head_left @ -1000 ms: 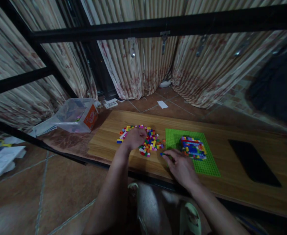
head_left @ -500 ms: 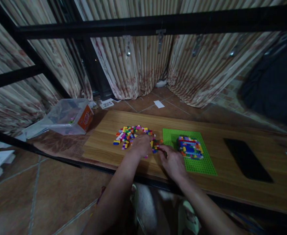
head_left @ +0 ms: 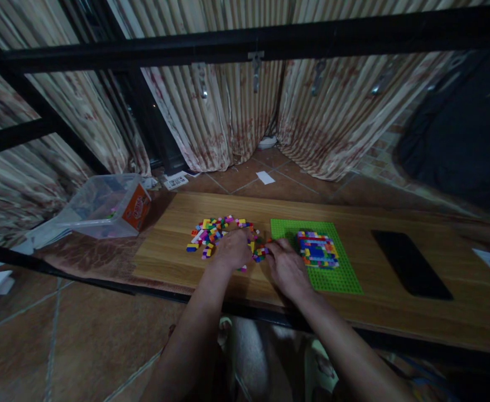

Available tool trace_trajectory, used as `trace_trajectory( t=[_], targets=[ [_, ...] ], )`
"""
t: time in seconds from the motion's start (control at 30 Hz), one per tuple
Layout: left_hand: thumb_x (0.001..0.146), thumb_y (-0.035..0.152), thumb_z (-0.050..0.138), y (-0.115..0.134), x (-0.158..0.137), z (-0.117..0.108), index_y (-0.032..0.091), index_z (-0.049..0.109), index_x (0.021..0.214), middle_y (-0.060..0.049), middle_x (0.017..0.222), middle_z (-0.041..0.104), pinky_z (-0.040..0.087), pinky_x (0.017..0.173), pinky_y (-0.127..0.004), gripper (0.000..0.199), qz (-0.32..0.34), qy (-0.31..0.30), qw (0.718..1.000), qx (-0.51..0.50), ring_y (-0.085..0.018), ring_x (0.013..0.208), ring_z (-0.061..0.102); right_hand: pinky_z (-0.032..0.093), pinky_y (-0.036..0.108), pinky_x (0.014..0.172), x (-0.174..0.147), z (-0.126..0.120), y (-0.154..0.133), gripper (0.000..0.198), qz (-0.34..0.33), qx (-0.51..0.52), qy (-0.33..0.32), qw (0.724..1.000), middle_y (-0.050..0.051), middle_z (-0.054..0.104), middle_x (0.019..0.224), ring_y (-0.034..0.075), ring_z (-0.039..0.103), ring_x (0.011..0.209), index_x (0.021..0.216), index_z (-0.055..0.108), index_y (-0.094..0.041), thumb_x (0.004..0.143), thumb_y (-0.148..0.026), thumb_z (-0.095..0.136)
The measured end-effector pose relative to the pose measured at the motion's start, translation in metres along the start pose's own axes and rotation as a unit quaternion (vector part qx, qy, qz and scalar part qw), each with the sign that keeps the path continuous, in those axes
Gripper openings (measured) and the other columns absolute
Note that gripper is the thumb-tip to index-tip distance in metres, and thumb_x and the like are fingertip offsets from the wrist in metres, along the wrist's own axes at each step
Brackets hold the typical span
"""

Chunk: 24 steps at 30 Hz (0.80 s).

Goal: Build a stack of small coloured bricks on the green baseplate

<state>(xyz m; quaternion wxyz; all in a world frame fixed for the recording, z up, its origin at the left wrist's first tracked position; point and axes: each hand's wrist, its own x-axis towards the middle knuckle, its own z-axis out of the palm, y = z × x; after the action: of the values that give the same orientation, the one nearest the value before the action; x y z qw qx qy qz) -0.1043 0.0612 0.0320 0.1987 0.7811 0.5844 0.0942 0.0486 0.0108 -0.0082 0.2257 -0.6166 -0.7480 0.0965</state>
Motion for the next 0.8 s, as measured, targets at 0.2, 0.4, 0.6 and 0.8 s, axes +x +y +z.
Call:
trace_trajectory(
  t=[0.2, 0.4, 0.6, 0.8],
  targets=[
    [0.079, 0.018, 0.049, 0.004, -0.001, -0.002, 0.019, 0.068, 0.101, -0.010, 0.097, 0.071, 0.046, 0.082, -0.032, 0.029, 0.016, 0.003, 0.999, -0.038, -0.022, 0.092, 0.064, 0.047, 0.030, 0.076, 0.001, -0.003, -0.001, 0.017, 0.009, 0.009, -0.007, 1.000, 0.008, 0.059, 0.096, 0.020, 0.060, 0.084, 0.091, 0.061, -0.019, 0.089, -0.018, 0.045],
    [0.084, 0.034, 0.048, 0.003, 0.001, -0.001, 0.016, 0.067, 0.080, -0.003, 0.070, 0.065, 0.043, 0.062, -0.024, 0.027, 0.073, -0.037, 0.979, -0.189, -0.015, 0.067, 0.058, 0.045, 0.032, 0.077, -0.001, -0.014, -0.002, 0.015, -0.020, 0.090, 0.060, 0.994, 0.008, 0.061, 0.095, 0.021, 0.059, 0.087, 0.094, 0.060, -0.019, 0.090, -0.022, 0.045],
    [0.077, 0.030, 0.058, 0.008, 0.002, 0.006, 0.013, 0.064, 0.077, 0.000, 0.065, 0.060, 0.039, 0.057, -0.021, 0.019, 0.071, -0.077, 0.917, -0.384, -0.010, 0.059, 0.051, 0.047, 0.030, 0.073, 0.000, -0.016, 0.000, 0.017, 0.047, 0.363, 0.077, 0.927, 0.004, 0.067, 0.087, 0.018, 0.061, 0.079, 0.094, 0.063, -0.020, 0.082, -0.032, 0.058],
    [0.078, 0.030, 0.057, 0.023, -0.006, -0.001, 0.013, 0.059, 0.071, 0.004, 0.057, 0.050, 0.033, 0.052, -0.020, 0.019, 0.064, -0.101, 0.897, -0.425, -0.007, 0.053, 0.043, 0.041, 0.024, 0.051, 0.002, -0.022, -0.002, 0.021, 0.139, 0.543, 0.074, 0.825, -0.002, 0.061, 0.057, 0.010, 0.050, 0.051, 0.076, 0.068, -0.018, 0.069, -0.038, 0.071]
  ],
)
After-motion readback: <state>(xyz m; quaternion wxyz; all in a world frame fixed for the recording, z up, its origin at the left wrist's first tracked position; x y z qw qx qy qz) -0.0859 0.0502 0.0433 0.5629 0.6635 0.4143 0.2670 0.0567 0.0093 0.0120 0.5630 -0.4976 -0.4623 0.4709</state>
